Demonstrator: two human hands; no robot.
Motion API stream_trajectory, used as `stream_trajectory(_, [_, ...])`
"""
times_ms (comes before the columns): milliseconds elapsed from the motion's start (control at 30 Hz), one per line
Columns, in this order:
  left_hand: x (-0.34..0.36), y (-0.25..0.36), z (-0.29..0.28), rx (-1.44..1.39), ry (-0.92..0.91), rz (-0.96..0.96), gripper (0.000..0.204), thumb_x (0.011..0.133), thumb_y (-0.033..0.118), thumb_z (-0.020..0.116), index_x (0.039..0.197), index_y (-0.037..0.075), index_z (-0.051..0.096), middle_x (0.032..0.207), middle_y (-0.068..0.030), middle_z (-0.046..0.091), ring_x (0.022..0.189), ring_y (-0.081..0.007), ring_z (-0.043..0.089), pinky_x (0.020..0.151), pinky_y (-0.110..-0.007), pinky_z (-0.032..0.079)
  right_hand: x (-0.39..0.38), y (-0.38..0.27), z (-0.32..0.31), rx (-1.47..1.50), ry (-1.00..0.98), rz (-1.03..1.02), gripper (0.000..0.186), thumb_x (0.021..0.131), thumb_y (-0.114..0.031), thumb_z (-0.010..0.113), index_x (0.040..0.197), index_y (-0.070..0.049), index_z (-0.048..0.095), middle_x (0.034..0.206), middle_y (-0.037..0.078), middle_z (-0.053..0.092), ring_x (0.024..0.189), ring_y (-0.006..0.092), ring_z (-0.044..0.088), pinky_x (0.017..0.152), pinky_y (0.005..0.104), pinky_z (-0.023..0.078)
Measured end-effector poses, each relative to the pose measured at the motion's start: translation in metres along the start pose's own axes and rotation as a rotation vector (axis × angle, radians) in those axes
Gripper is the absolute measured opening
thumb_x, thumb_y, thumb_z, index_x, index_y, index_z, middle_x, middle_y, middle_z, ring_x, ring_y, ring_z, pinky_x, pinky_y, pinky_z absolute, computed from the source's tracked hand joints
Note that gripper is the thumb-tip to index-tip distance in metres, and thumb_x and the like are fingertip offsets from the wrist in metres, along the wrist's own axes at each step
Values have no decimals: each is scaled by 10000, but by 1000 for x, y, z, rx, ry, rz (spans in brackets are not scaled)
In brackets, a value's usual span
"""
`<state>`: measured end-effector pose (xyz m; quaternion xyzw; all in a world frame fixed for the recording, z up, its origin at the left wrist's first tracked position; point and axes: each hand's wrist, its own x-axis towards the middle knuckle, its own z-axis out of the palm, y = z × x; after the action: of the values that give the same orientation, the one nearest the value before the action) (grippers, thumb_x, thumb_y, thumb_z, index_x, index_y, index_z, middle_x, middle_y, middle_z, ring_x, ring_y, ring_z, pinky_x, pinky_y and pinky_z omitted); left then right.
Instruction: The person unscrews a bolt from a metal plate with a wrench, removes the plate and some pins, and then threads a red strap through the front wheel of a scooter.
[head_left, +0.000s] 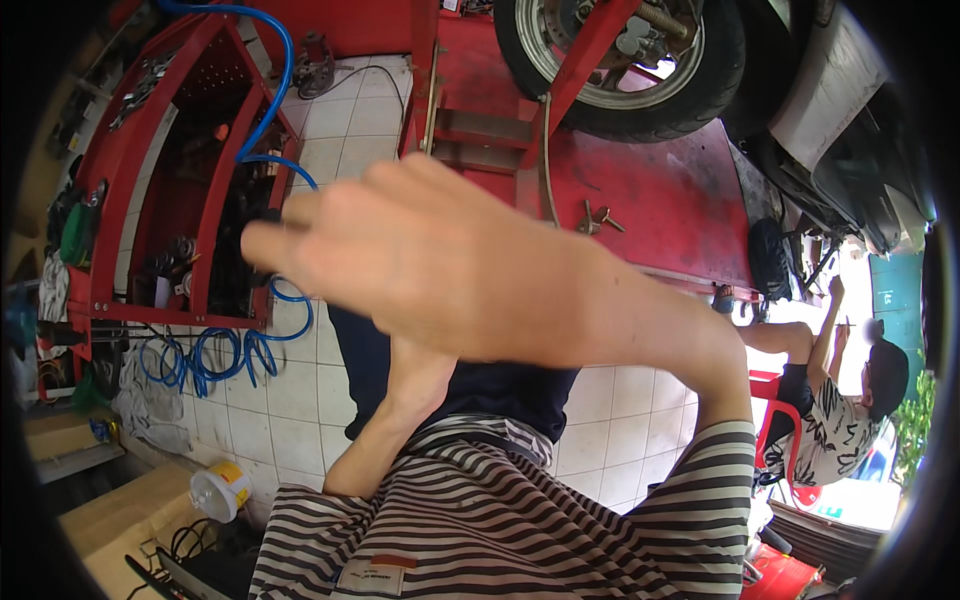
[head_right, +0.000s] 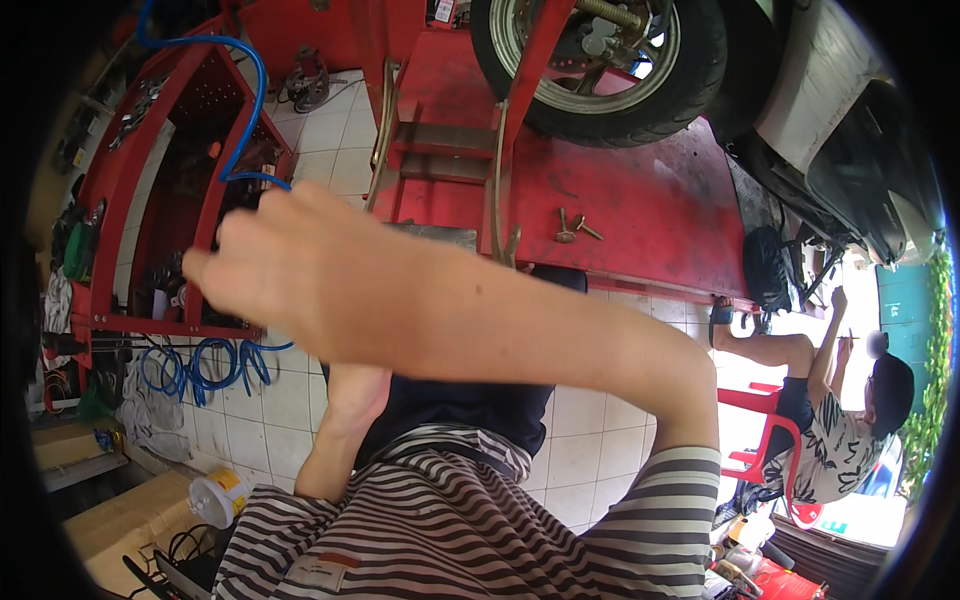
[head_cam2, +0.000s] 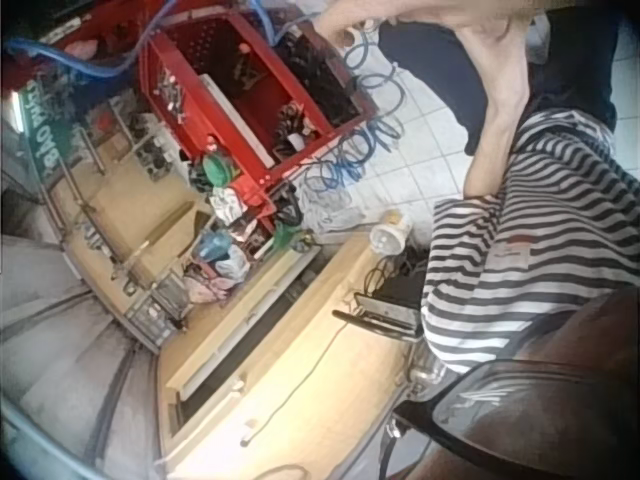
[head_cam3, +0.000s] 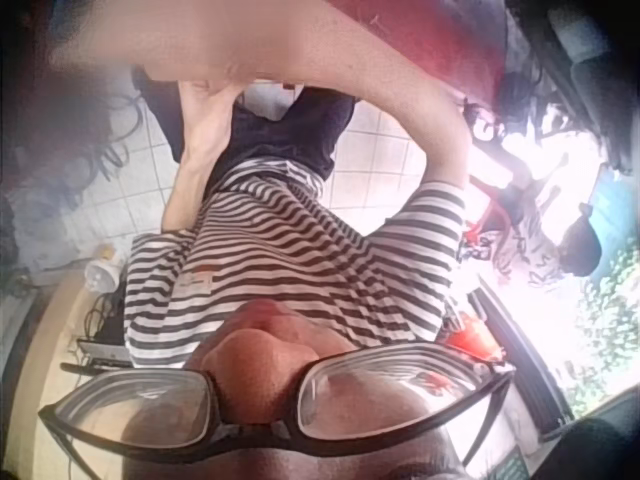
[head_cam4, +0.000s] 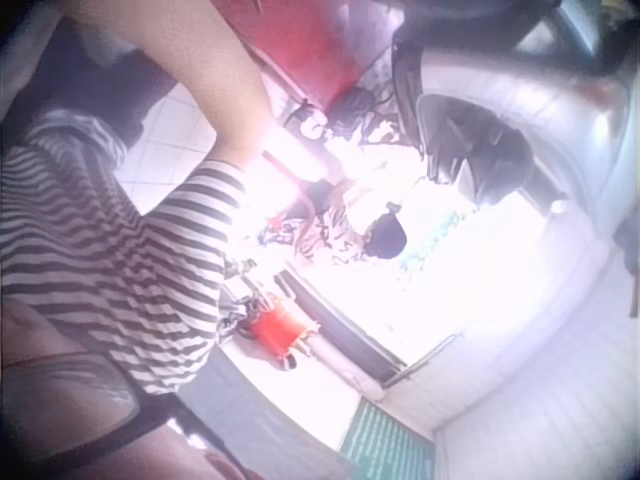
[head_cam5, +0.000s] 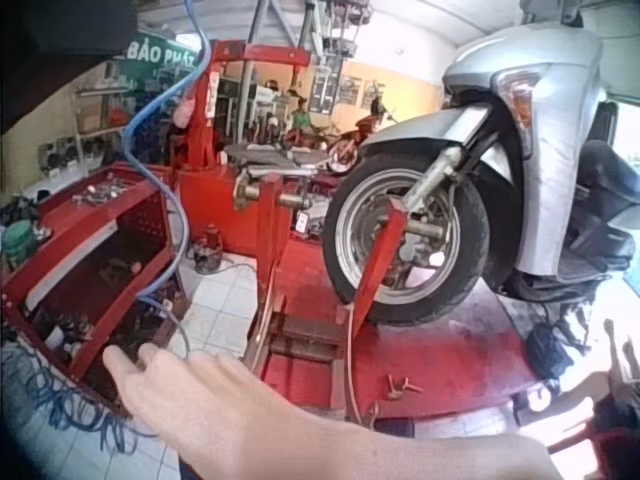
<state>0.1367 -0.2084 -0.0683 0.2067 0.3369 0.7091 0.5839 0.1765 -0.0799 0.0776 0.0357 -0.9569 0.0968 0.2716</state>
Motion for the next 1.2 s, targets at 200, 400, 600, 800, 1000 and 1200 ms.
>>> stream_trajectory(200, [-10, 33, 11, -52, -245, -85, 478, 921, 114, 722, 1348, 48, 516, 1314, -91, 587, 1170, -137, 579, 984, -306, 497, -21, -65, 5, -163, 30, -5, 313, 717, -192, 704, 992, -50, 660, 916, 58, 650, 754, 154, 637, 673, 303, 504])
stream_trajectory(400, [8, 44, 37, 239, -199, -60, 345, 914, 58, 703, 1229, -18, 583, 1241, -127, 639, 1085, -119, 626, 954, -280, 511, -75, -89, 5, -166, 191, 28, 293, 751, -197, 658, 1007, -65, 712, 1028, 46, 689, 952, 158, 596, 813, 323, 515])
stream_trajectory(600, [1, 29, 33, -80, -188, -1, 513, 915, -44, 636, 1398, -92, 473, 1433, -191, 537, 1405, -278, 441, 1181, -382, 294, -130, -100, 3, -291, 304, 124, 124, 800, -185, 763, 920, -200, 736, 970, -71, 745, 719, 84, 599, 607, 226, 406])
stream_trajectory(800, [-2, 37, 49, -74, -168, 57, 445, 947, -3, 625, 1362, -93, 496, 1426, -196, 539, 1385, -267, 459, 1185, -392, 292, -175, -99, 13, 74, 513, 286, 412, 849, -7, 724, 1192, -92, 511, 963, 88, 731, 679, 191, 656, 649, 318, 504])
stream_trajectory(1000, [4, 39, 63, -164, -12, -19, 293, 991, 121, 637, 1199, -79, 584, 1236, -168, 665, 1185, -195, 616, 1132, -373, 389, -194, -81, 20, 86, 749, 535, 247, 934, 120, 528, 1142, -2, 478, 1006, 197, 612, 653, 223, 627, 612, 312, 539])
stream_trajectory(1200, [7, 32, 66, 150, 133, 53, 325, 999, 194, 632, 1244, -13, 585, 1143, -98, 713, 1070, -151, 660, 1059, -392, 462, -187, -63, -1, 392, 1002, 811, 256, 904, 116, 629, 1132, 24, 556, 1044, 185, 640, 884, 227, 679, 815, 314, 536])
